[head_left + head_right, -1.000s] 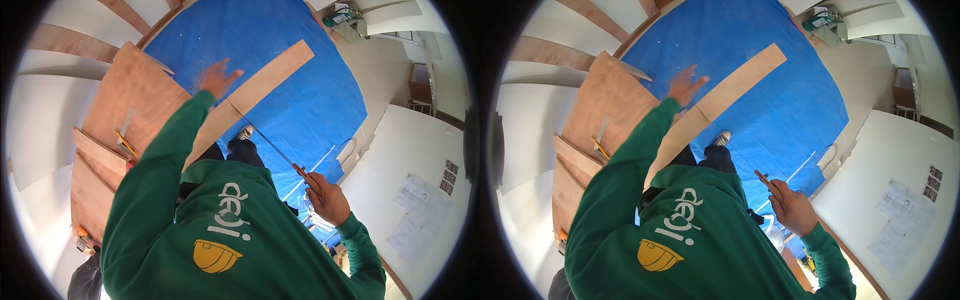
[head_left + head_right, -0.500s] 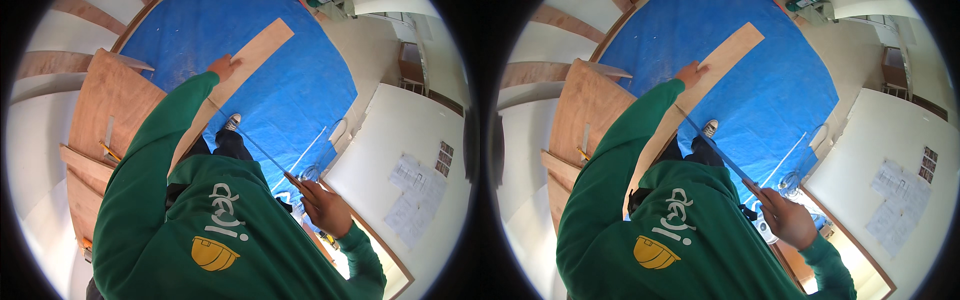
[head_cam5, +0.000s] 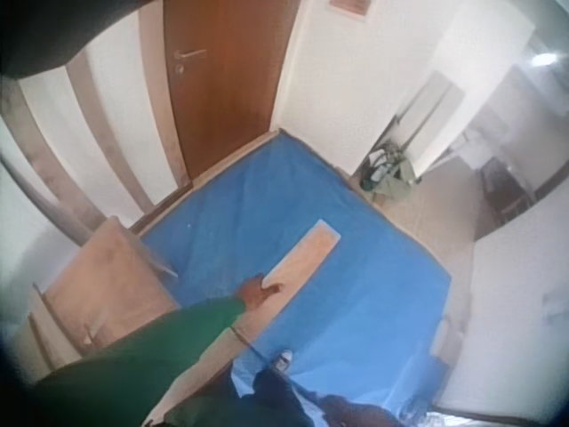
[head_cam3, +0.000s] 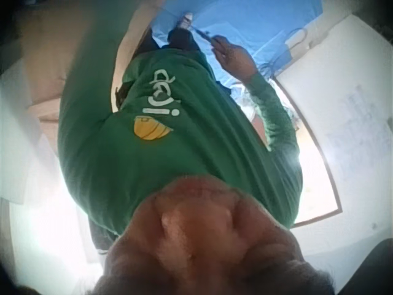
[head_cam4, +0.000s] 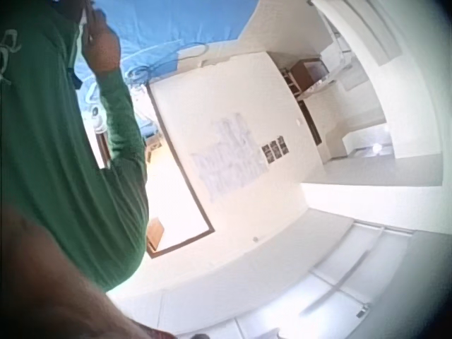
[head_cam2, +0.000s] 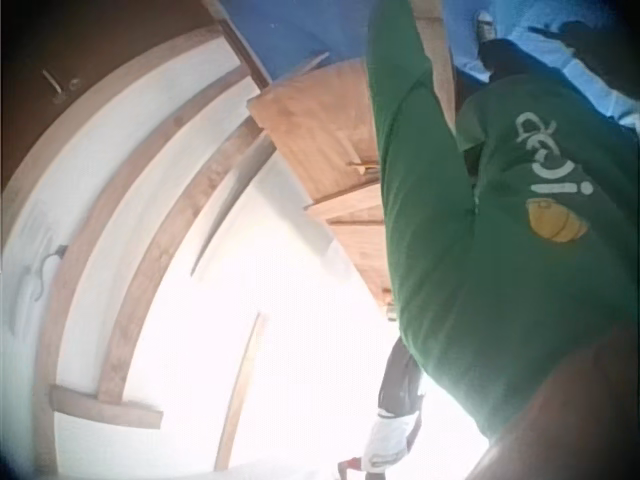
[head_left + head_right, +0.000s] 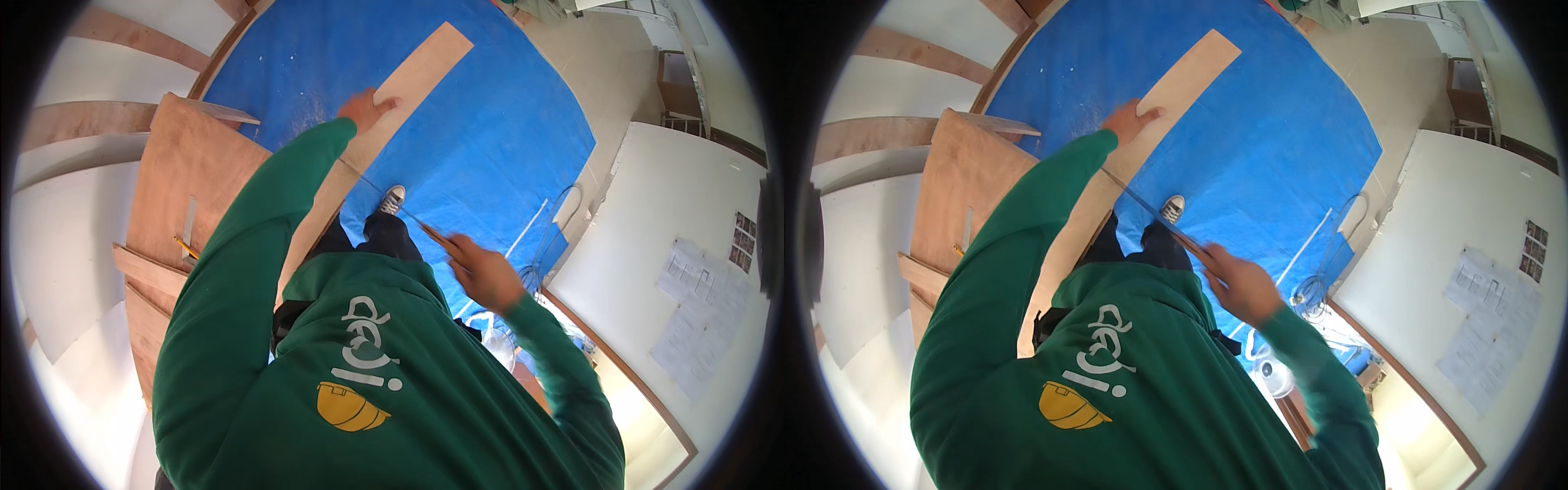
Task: The person measures and marks wooden planks with a tape measure, pencil, and square, then cuts them with a hand saw. The person places the cut pieces against the ceiling to check fit.
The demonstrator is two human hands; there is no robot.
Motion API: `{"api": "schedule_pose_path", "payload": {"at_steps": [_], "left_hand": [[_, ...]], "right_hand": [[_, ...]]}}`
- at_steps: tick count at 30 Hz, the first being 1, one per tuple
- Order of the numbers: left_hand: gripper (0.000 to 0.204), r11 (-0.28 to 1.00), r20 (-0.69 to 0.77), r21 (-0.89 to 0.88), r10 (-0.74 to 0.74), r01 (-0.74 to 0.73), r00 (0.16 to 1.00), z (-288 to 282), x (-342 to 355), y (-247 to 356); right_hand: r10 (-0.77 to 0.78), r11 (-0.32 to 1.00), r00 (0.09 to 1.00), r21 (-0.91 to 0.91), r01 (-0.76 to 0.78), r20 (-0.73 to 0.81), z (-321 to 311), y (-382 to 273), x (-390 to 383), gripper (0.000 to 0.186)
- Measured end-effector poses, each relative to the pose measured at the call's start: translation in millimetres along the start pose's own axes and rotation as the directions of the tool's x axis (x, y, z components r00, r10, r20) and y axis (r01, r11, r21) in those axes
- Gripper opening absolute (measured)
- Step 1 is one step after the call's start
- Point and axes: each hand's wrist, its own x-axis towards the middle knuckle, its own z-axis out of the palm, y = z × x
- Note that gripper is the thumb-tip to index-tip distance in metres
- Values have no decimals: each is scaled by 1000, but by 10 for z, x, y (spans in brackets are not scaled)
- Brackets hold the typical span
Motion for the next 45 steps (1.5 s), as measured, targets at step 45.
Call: {"api": "schedule_pose_path", "payload": {"at_steps": [45], "left_hand": [[111,996,140,2,-85,86,987,-199,-76,244]], "right_hand": [[207,978,976,-24,-205,67,-561,-188,-1045,42]]}}
